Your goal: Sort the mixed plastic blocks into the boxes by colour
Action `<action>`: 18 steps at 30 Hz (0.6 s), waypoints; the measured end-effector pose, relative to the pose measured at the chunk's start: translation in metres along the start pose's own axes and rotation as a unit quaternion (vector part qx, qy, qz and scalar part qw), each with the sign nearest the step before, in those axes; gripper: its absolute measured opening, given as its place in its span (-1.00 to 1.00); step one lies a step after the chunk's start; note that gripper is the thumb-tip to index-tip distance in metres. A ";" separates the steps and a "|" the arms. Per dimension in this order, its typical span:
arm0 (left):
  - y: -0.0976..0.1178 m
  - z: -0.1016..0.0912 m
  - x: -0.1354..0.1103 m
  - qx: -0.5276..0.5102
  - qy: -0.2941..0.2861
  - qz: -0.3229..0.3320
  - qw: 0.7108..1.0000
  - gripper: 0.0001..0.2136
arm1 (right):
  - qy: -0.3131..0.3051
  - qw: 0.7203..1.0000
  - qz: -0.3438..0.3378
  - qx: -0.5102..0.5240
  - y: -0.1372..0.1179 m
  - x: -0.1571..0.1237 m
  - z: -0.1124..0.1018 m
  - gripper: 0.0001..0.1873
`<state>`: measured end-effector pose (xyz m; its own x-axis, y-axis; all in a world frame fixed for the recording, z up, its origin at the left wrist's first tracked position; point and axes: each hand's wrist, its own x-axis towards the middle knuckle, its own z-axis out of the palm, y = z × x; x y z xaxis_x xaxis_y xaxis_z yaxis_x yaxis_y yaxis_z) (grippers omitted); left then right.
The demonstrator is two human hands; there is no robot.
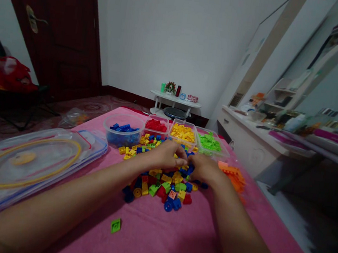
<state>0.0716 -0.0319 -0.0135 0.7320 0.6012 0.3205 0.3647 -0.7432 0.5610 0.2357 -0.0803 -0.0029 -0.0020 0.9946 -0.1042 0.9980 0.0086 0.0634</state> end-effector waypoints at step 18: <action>0.038 0.022 -0.045 0.149 -0.185 0.158 0.959 -0.78 | -0.061 0.998 -0.024 0.012 0.002 -0.004 -0.002 -0.73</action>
<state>0.0647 -0.0937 -0.0235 0.9667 0.2280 0.1160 0.1988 -0.9550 0.2199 0.2375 -0.0844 -0.0001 -0.0441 0.9730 -0.2267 0.9981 0.0526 0.0317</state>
